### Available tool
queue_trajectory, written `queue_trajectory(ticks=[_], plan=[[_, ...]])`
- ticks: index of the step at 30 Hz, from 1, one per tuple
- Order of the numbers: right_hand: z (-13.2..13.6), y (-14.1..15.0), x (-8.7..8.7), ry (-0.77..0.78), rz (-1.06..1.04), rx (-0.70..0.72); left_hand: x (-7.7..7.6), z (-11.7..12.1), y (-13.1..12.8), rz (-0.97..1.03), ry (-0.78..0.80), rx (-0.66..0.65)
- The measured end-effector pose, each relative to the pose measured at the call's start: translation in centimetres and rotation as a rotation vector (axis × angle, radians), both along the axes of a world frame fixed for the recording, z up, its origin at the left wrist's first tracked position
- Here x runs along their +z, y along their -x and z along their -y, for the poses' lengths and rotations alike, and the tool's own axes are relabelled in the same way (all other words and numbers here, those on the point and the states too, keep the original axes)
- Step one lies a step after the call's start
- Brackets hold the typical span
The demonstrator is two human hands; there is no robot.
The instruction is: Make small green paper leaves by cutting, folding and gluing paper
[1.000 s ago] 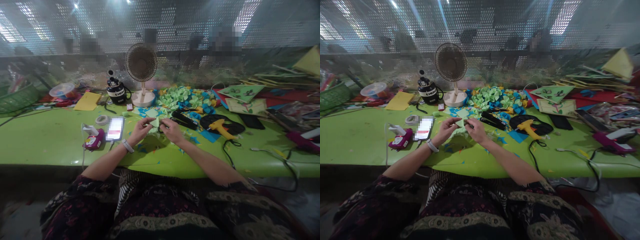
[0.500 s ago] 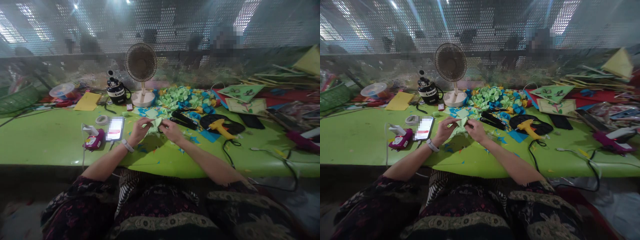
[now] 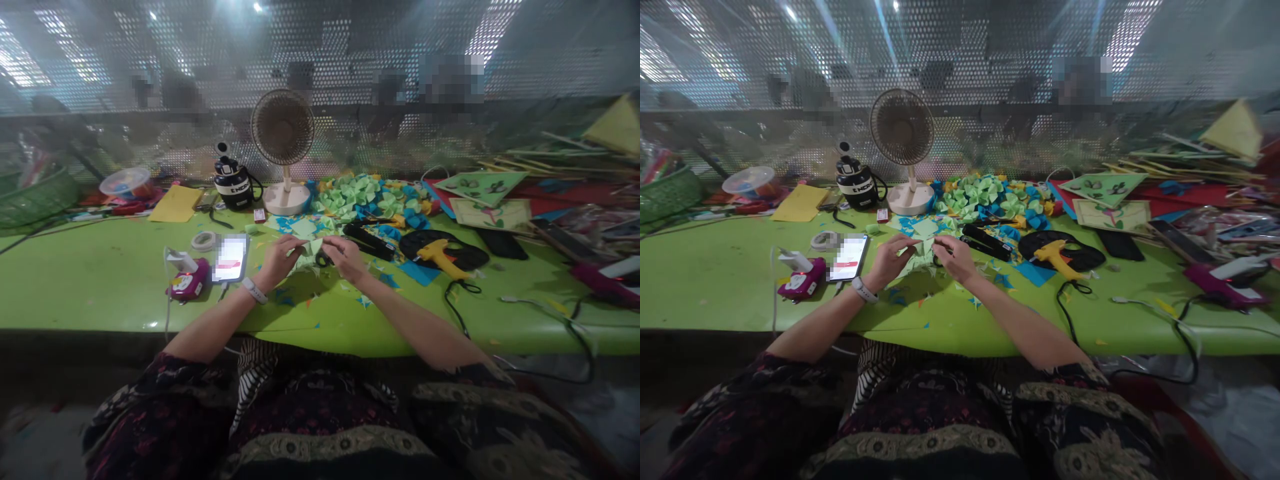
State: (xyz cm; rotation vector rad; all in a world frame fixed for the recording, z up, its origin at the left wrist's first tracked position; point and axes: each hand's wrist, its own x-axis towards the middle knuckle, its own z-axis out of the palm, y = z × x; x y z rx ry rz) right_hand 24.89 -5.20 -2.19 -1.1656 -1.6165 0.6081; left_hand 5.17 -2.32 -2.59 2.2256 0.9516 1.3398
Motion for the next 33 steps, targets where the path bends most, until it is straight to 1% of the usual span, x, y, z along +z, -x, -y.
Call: queue_trajectory(ticks=[4, 9, 14, 16, 19, 21, 23, 29, 33], plan=[[-0.2, 0.0, -0.2, -0.007, -0.029, -0.005, -0.2, -0.1, 0.0, 0.000, 0.001, -0.003], [-0.3, 0.0, -0.2, 0.003, -0.011, -0.008, -0.3, -0.1, 0.0, -0.001, -0.023, -0.007], [-0.1, 0.0, -0.2, 0.019, 0.060, -0.009, -0.3, -0.1, 0.1, -0.049, -0.108, -0.001], [-0.2, -0.1, -0.3, -0.033, 0.145, -0.009, -0.3, -0.1, 0.1, -0.104, -0.167, 0.016], [-0.5, -0.2, -0.8, -0.183, 0.312, 0.013, -0.4, -0.1, 0.3, -0.194, -0.248, 0.047], [-0.7, -0.4, -1.1, -0.271, 0.413, 0.027, -0.5, -0.1, 0.4, -0.237, -0.290, 0.047], [-0.8, -0.5, -1.4, -0.325, 0.491, 0.039, -0.6, -0.2, 0.4, -0.254, -0.312, 0.041], [-0.8, -0.8, -1.3, -0.409, 0.627, 0.000, -0.9, -0.3, 0.2, -0.224, -0.309, 0.027], [-0.9, -0.7, -1.1, -0.414, 0.677, -0.030, -1.0, -0.2, 0.3, -0.228, -0.321, 0.033]])
